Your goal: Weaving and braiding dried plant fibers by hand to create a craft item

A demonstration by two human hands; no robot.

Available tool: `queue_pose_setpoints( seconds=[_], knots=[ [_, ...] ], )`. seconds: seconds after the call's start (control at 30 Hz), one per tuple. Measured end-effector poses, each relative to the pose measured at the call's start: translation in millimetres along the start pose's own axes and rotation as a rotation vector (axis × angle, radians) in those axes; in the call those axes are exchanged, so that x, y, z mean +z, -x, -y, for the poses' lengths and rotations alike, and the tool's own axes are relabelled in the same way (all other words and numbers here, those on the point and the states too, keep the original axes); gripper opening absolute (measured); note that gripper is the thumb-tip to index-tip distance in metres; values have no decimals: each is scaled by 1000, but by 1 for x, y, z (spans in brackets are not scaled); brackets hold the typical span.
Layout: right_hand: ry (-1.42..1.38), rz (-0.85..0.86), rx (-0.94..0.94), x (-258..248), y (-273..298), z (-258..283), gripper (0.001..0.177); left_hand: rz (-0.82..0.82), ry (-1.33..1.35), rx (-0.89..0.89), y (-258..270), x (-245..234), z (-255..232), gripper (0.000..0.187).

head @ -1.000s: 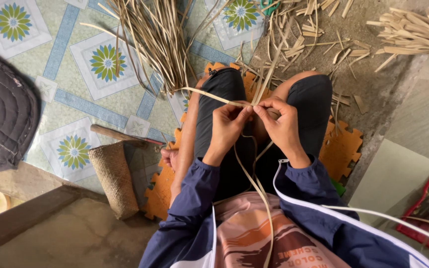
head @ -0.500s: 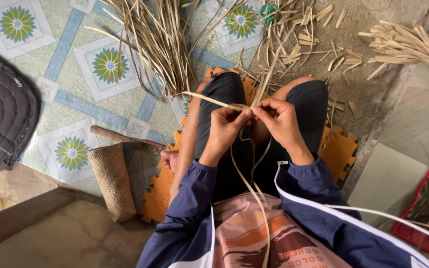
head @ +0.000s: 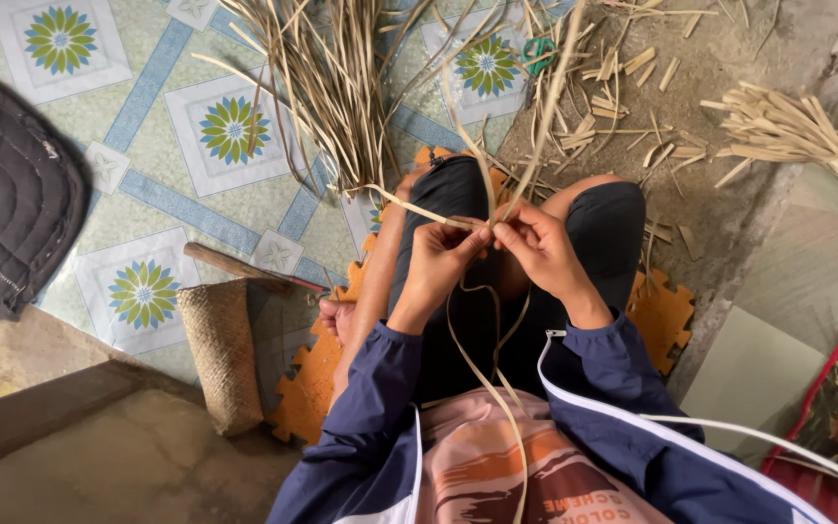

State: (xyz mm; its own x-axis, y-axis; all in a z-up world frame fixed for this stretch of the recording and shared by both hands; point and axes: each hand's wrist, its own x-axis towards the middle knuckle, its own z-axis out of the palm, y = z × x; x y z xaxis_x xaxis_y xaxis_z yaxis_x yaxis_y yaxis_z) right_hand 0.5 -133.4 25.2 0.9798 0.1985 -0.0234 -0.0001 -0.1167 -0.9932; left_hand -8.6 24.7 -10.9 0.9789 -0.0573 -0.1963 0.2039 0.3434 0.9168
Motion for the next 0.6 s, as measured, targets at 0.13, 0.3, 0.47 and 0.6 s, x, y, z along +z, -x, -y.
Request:
queue_pose_setpoints(
  seconds=[0.13, 0.3, 0.47, 0.6],
  knots=[
    [-110, -62, 102, 5, 1, -2, 11, -2, 11, 14, 0, -1, -6, 16],
    [-106, -79, 118, 3, 2, 6, 11, 13, -38, 32, 0, -1, -11, 12],
    [-53, -70, 133, -3, 3, -3, 7, 46, -51, 13, 2, -3, -10, 13],
    [-137, -121, 207, -4, 5, -17, 9, 77, -71, 17, 2, -5, -6, 12]
  ],
)
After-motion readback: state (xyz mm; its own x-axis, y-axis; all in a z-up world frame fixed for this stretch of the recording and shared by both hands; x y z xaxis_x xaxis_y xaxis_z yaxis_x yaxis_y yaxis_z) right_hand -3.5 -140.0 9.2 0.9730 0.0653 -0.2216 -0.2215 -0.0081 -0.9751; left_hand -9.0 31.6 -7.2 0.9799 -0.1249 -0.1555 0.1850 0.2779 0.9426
